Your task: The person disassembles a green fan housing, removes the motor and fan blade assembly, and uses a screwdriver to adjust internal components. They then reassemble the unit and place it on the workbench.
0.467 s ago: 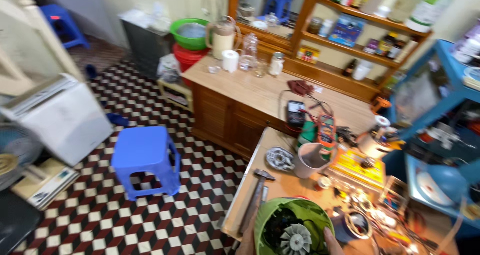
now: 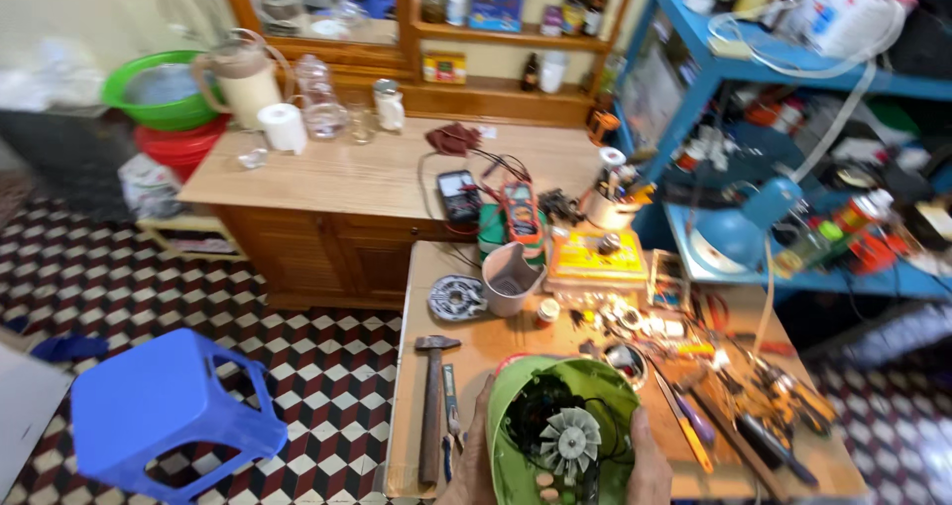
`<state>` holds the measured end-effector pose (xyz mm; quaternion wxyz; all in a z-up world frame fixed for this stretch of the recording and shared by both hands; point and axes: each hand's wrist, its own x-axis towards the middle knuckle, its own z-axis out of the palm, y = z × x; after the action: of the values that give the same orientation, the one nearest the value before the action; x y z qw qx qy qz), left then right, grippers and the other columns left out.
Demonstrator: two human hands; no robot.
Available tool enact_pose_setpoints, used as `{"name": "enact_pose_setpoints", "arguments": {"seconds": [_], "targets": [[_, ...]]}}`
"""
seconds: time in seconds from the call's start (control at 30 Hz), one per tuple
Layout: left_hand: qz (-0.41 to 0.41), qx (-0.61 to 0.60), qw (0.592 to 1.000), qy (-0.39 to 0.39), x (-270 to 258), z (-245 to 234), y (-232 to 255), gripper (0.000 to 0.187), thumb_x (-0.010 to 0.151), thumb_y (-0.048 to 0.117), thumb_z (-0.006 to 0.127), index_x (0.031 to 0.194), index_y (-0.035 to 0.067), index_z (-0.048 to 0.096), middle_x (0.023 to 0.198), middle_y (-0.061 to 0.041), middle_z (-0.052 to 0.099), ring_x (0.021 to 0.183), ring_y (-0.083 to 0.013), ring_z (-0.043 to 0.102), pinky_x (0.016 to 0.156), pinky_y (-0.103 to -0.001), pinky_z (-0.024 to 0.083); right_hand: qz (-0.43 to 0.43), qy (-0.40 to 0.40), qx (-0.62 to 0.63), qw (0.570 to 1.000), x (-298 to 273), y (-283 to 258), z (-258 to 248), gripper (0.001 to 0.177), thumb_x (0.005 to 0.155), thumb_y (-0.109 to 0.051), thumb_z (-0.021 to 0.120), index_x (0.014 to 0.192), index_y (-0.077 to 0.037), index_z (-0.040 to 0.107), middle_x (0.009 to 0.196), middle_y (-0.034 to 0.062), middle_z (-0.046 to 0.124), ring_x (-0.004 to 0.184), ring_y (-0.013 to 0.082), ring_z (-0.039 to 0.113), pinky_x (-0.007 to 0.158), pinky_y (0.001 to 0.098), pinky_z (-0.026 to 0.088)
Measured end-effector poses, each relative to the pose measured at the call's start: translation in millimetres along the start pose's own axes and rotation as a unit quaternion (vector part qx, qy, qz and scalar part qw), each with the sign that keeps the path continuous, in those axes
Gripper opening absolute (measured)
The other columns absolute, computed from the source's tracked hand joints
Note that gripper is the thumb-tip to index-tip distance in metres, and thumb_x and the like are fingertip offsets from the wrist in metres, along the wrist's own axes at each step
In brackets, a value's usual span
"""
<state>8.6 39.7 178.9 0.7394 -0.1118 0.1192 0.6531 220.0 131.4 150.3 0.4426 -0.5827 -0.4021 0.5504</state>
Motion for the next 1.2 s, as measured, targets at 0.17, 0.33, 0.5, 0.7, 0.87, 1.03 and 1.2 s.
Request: {"name": "enact_pose_setpoints", "arguments": {"seconds": [0.17, 0.33, 0.5, 0.7, 0.87, 1.03, 1.2], "targets": [[-0.102, -0.011, 0.995, 0.012, 5, 31, -3, 0.091, 0.072, 0.067, 0.075, 0.139, 0.007, 0.061, 0.135, -0.015, 0.068, 0.12, -0.0313, 0.064, 0.103, -0.048, 0.054, 0.034, 0.042, 0.145, 0.988, -71, -81, 26, 0.061, 0.103, -0.042, 0.044, 0.137, 0.007, 0.061, 0.129, 0.0178, 0.07, 0.113, 0.0259, 0.067, 0.099, 0.04, 0.049], [-0.186, -0.029, 0.981, -0.056, -10, 50, 2, 0.087, 0.073, 0.065, 0.076, 0.137, 0.008, 0.063, 0.132, -0.014, 0.069, 0.117, -0.0309, 0.067, 0.102, -0.047, 0.056, 0.017, 0.049, 0.22, 0.974, -106, -92, 43, 0.057, 0.104, -0.043, 0.042, 0.131, 0.002, 0.062, 0.121, 0.0183, 0.071, 0.103, 0.0278, 0.069, 0.091, 0.0418, 0.053], [-0.204, -0.011, 0.977, -0.056, -36, 62, 18, 0.083, 0.075, 0.062, 0.076, 0.135, 0.007, 0.064, 0.13, -0.015, 0.07, 0.116, -0.0304, 0.068, 0.103, -0.047, 0.056, 0.008, 0.089, 0.225, 0.97, -143, -101, 64, 0.058, 0.103, -0.044, 0.043, 0.13, 0.004, 0.062, 0.117, 0.0182, 0.072, 0.098, 0.0278, 0.07, 0.088, 0.0427, 0.055], [-0.266, 0.009, 0.961, -0.079, -68, 70, 33, 0.073, 0.079, 0.061, 0.071, 0.13, 0.008, 0.066, 0.123, -0.013, 0.072, 0.11, -0.0288, 0.069, 0.098, -0.045, 0.057, -0.041, 0.149, 0.221, 0.963, -185, -76, 79, 0.056, 0.102, -0.041, 0.047, 0.132, 0.004, 0.061, 0.123, 0.0149, 0.07, 0.104, 0.0229, 0.068, 0.092, 0.0379, 0.054], [-0.295, 0.05, 0.95, -0.088, -86, 66, 33, 0.07, 0.083, 0.062, 0.067, 0.129, 0.009, 0.067, 0.122, -0.012, 0.072, 0.108, -0.028, 0.069, 0.095, -0.045, 0.057, -0.025, 0.21, 0.249, 0.945, -224, -75, 95, 0.06, 0.102, -0.045, 0.045, 0.135, 0.003, 0.06, 0.128, 0.015, 0.069, 0.109, 0.0244, 0.066, 0.094, 0.0388, 0.052], [-0.317, 0.097, 0.94, -0.087, -96, 55, 24, 0.068, 0.086, 0.063, 0.063, 0.129, 0.009, 0.067, 0.12, -0.011, 0.072, 0.107, -0.0273, 0.068, 0.092, -0.045, 0.058, -0.047, 0.245, 0.222, 0.943, -261, -78, 98, 0.064, 0.1, -0.048, 0.042, 0.139, 0.0, 0.055, 0.136, 0.0166, 0.065, 0.123, 0.0246, 0.061, 0.101, 0.0365, 0.049], [-0.286, 0.137, 0.945, -0.081, -111, 44, 18, 0.066, 0.09, 0.064, 0.06, 0.128, 0.01, 0.067, 0.119, -0.01, 0.073, 0.105, -0.0265, 0.068, 0.089, -0.044, 0.058, -0.076, 0.312, 0.185, 0.929, -288, -65, 92, 0.063, 0.098, -0.042, 0.048, 0.142, 0.002, 0.054, 0.135, 0.017, 0.064, 0.124, 0.024, 0.06, 0.103, 0.0368, 0.047]]}}
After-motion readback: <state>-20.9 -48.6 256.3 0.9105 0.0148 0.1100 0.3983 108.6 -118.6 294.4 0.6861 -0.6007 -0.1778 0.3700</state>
